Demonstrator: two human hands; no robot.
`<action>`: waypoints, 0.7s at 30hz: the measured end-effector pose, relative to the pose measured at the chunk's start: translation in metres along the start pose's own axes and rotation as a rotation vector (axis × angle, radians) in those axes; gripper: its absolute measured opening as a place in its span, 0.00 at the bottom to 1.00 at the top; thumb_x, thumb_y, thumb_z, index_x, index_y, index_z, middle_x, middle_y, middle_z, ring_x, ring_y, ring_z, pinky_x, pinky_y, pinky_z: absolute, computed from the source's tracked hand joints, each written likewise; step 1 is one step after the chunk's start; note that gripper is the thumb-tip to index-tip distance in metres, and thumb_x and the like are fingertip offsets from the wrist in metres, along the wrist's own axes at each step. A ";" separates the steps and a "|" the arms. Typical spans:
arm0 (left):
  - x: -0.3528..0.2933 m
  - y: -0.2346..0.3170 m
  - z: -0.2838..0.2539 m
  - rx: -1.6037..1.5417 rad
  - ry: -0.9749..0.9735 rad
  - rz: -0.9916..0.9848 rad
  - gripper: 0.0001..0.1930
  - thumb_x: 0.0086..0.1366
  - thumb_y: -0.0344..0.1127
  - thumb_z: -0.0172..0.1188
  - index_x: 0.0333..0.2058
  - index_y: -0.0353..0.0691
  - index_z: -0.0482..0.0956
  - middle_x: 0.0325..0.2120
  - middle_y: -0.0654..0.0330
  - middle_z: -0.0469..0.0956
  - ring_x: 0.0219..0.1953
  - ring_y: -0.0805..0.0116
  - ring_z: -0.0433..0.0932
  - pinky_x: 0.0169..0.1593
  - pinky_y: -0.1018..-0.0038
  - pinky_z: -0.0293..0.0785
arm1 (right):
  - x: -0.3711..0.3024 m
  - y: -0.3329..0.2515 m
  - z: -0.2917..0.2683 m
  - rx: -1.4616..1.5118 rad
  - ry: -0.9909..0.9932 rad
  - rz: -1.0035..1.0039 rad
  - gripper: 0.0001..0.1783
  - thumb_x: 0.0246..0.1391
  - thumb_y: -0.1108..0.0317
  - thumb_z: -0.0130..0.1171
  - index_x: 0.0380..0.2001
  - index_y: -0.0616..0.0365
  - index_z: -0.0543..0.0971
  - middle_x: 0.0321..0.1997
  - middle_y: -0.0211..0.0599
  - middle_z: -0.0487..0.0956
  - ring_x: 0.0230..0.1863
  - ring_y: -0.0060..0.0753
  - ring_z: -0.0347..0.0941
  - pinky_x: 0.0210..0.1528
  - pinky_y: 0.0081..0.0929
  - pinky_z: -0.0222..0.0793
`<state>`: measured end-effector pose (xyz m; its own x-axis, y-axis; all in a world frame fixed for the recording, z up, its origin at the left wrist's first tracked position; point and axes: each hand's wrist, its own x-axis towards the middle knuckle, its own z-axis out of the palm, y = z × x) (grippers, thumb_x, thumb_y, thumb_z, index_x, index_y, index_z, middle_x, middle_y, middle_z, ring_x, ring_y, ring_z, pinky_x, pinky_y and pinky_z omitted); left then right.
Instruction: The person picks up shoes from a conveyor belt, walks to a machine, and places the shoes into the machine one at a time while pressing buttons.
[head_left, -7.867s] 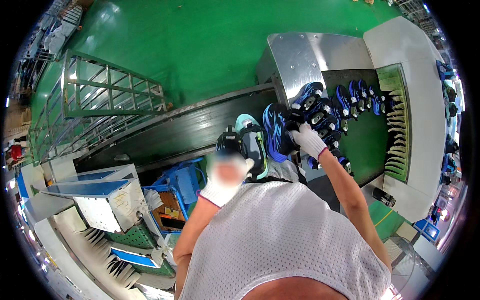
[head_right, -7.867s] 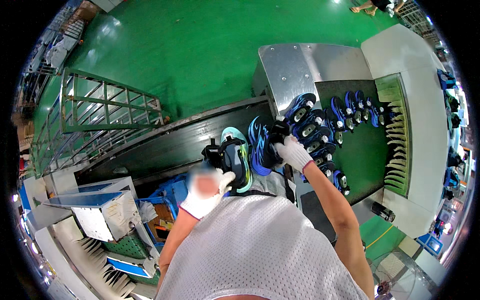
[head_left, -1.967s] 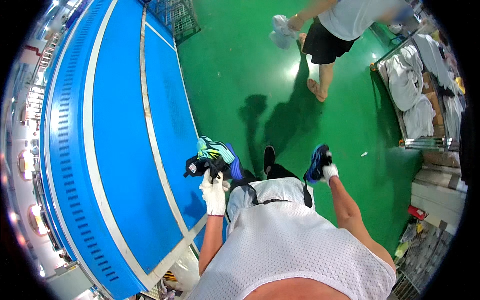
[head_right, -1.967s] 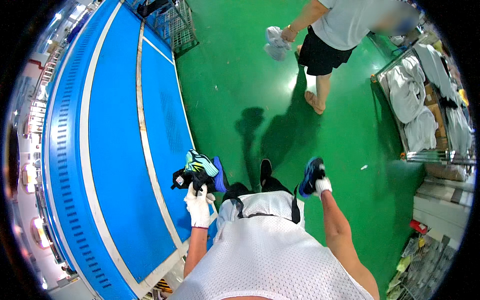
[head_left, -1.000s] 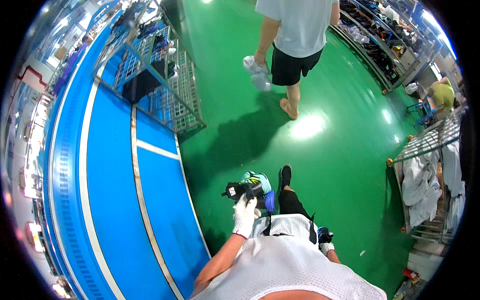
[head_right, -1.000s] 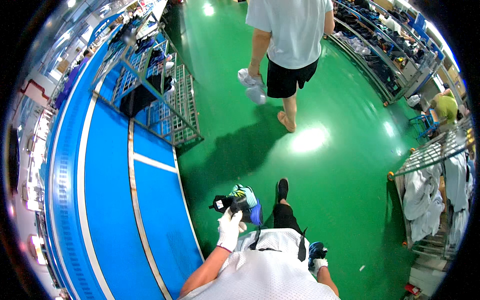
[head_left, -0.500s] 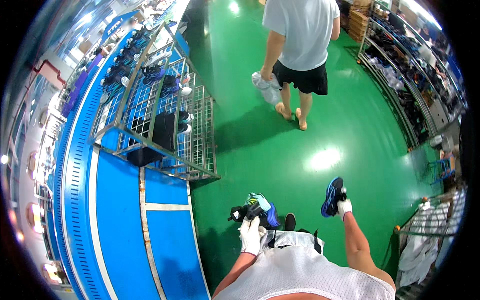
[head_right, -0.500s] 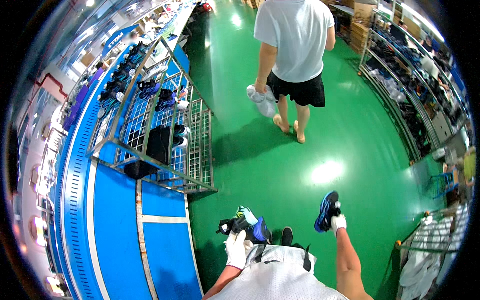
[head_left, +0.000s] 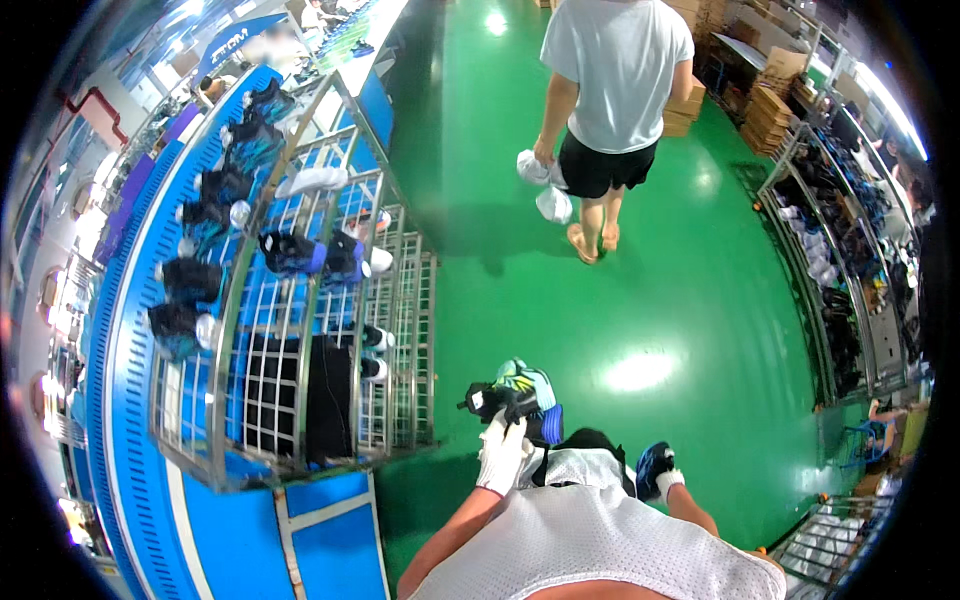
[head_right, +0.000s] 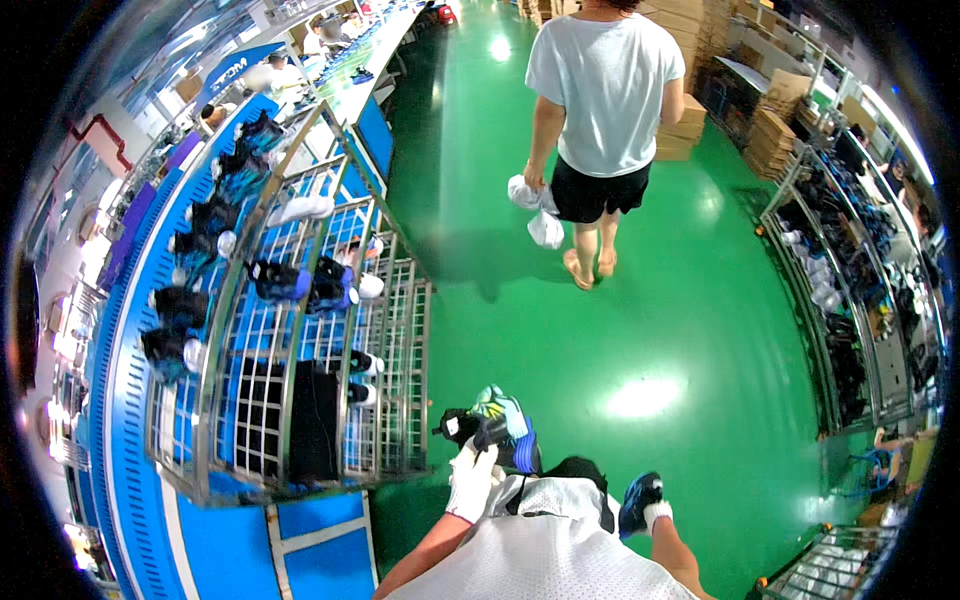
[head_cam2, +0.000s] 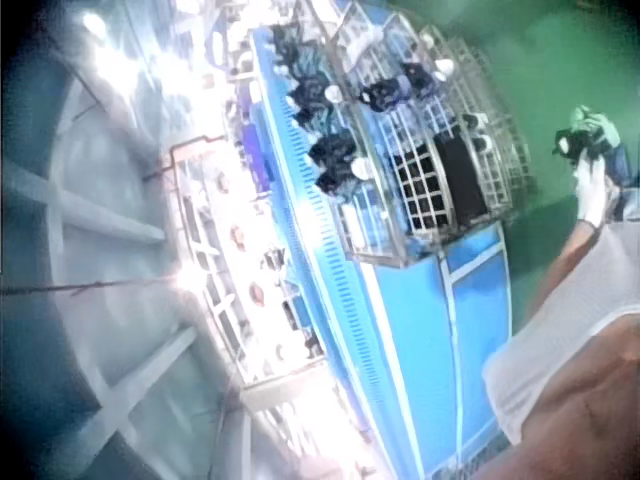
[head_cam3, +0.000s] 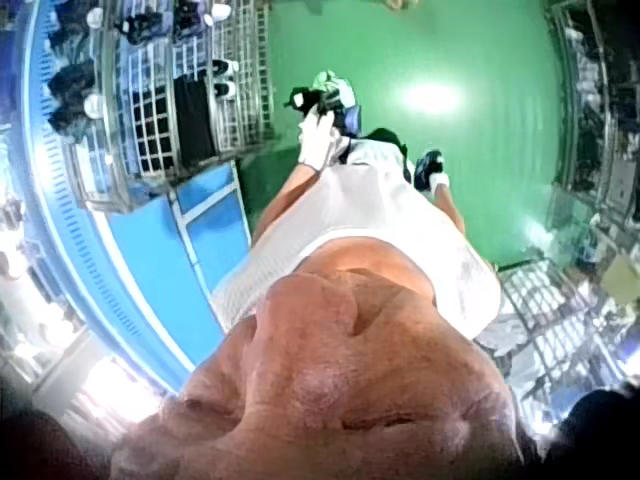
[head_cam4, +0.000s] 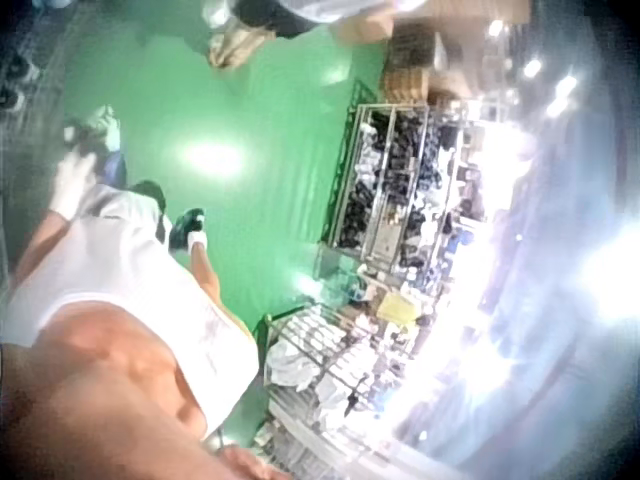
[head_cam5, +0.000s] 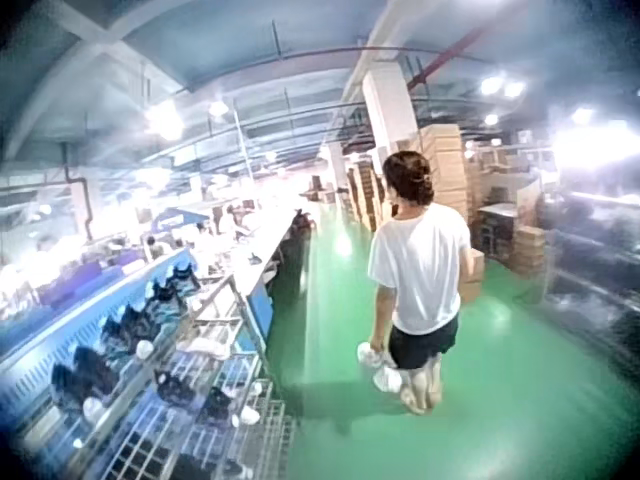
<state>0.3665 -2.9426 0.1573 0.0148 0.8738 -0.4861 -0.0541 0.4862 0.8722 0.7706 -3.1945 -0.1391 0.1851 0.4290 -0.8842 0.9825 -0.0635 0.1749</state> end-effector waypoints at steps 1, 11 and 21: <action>0.028 0.027 0.009 0.121 -0.047 0.054 0.14 0.74 0.39 0.57 0.53 0.41 0.77 0.23 0.68 0.77 0.19 0.80 0.75 0.22 0.81 0.68 | -0.004 -0.009 -0.006 0.139 0.032 0.049 0.17 0.60 0.63 0.56 0.50 0.49 0.86 0.59 0.42 0.81 0.63 0.48 0.75 0.64 0.43 0.70; 0.295 0.146 0.021 0.022 0.092 0.000 0.15 0.73 0.39 0.57 0.55 0.44 0.77 0.25 0.68 0.77 0.18 0.81 0.74 0.22 0.81 0.68 | 0.165 -0.042 -0.239 -0.016 -0.105 -0.105 0.22 0.59 0.60 0.58 0.57 0.47 0.81 0.67 0.43 0.74 0.69 0.47 0.68 0.68 0.42 0.63; 0.561 0.282 0.045 -0.097 0.293 0.001 0.11 0.73 0.39 0.57 0.50 0.46 0.77 0.23 0.69 0.77 0.17 0.80 0.73 0.20 0.81 0.67 | 0.373 0.004 -0.766 0.991 0.561 0.067 0.20 0.63 0.58 0.48 0.41 0.58 0.85 0.45 0.52 0.85 0.51 0.57 0.80 0.54 0.47 0.75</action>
<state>0.4044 -2.3152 0.1332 -0.2728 0.8264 -0.4927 -0.1494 0.4695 0.8702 0.8291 -2.3447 -0.1359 0.4480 0.7243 -0.5241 0.5996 -0.6783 -0.4247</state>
